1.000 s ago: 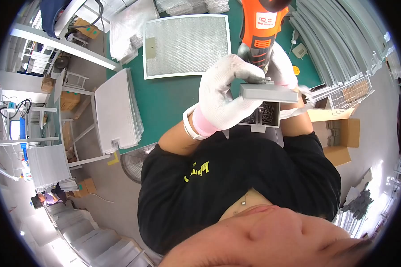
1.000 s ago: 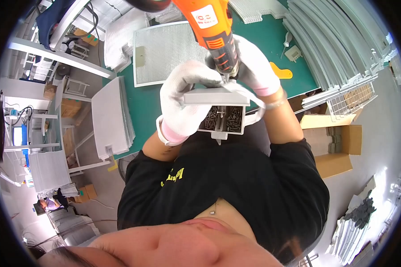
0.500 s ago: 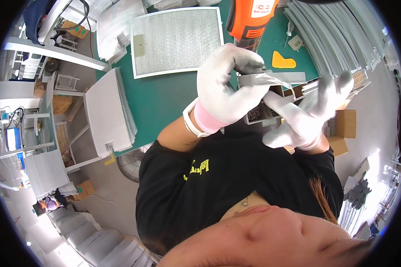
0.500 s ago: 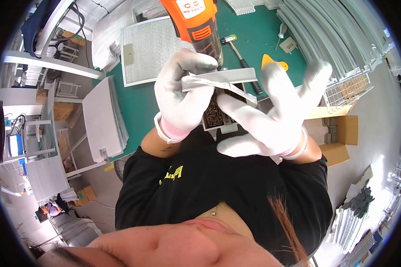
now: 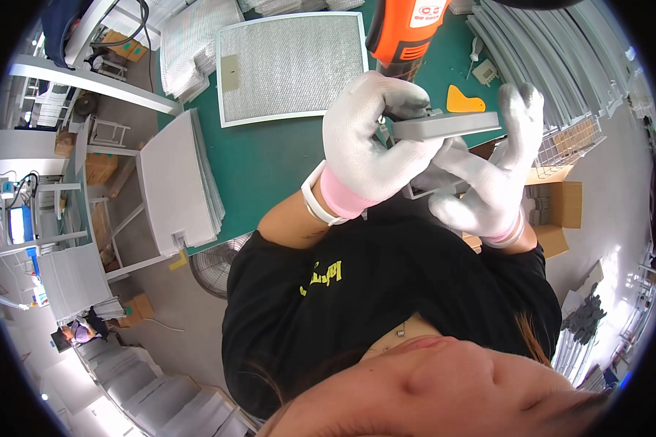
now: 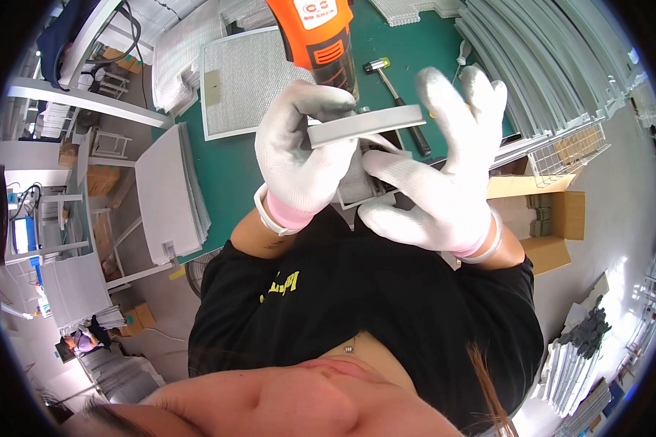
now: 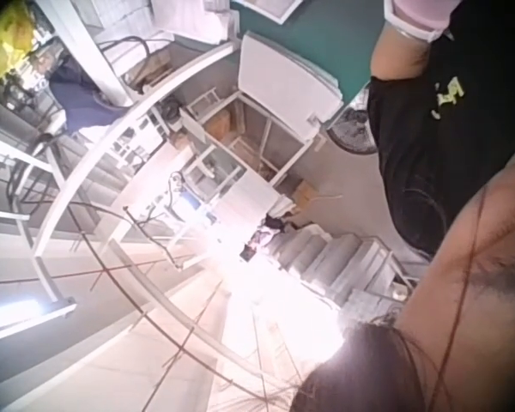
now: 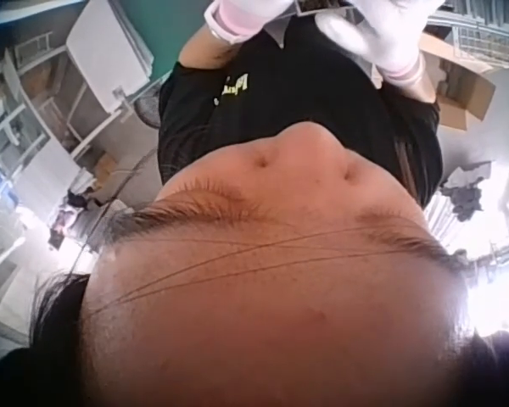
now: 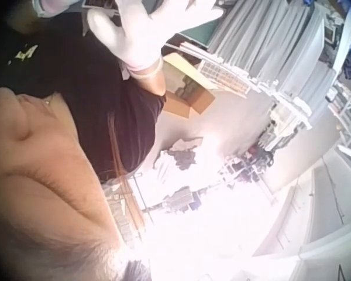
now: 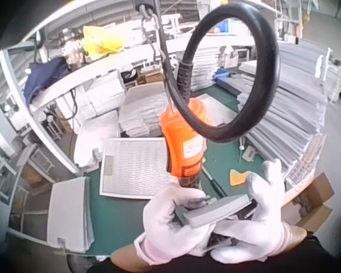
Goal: Assemble metal mesh filters by attaching metal frames and securing components using a power drill and a rubber mallet.
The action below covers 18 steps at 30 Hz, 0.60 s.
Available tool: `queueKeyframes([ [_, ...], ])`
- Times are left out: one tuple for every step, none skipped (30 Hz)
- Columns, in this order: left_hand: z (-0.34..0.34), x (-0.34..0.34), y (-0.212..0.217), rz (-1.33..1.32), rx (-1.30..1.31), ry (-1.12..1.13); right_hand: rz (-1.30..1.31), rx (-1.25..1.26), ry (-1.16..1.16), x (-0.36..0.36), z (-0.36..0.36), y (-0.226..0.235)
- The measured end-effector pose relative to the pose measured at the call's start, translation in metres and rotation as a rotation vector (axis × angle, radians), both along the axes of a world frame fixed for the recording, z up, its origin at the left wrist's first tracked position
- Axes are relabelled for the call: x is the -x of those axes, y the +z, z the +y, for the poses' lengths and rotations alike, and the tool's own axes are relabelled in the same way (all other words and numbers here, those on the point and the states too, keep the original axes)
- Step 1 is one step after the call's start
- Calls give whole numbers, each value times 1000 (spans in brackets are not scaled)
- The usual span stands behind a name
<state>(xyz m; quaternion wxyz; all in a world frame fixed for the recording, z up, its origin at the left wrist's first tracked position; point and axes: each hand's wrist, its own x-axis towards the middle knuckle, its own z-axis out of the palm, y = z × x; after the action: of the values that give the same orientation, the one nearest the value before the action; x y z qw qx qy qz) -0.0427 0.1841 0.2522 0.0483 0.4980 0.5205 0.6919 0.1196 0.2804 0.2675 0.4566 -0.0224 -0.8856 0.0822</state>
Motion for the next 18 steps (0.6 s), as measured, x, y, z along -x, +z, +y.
queueKeyframes([
  [0,0,0,0,0,2,-30,-21,-33,0,-2,-2],
  [1,0,0,14,-5,19,-60,-43,-65,-1,-3,-3],
  [1,0,0,28,-9,36,-69,-37,-45,-2,-2,-4],
  [1,1,0,28,-10,33,-68,-37,-48,-1,0,-7],
  [2,2,-1,84,-30,36,7,-4,17,2,3,-13],
  [2,3,-1,140,-49,39,82,30,83,3,5,-16],
  [1,3,0,141,-49,38,82,30,82,5,5,-18],
  [0,2,3,124,-20,45,142,89,82,7,3,-19],
  [0,2,4,107,8,51,201,147,81,9,2,-19],
  [1,3,4,107,8,53,201,147,84,9,1,-17],
  [1,4,3,108,-14,47,131,92,20,8,0,-13],
  [2,4,2,109,-36,41,61,36,-44,6,-2,-11],
  [2,3,2,109,-36,41,0,54,-38,2,-2,-12],
  [1,2,2,95,-28,48,0,54,-38,1,-4,-10],
  [1,2,2,80,-20,55,-45,25,-72,1,-5,-7],
  [1,2,2,79,-20,53,-91,-3,-108,1,-6,-5],
  [1,2,2,93,-21,55,-91,-3,-110,1,-8,-4],
  [2,2,2,106,-21,57,-86,14,-107,1,-9,-4],
])
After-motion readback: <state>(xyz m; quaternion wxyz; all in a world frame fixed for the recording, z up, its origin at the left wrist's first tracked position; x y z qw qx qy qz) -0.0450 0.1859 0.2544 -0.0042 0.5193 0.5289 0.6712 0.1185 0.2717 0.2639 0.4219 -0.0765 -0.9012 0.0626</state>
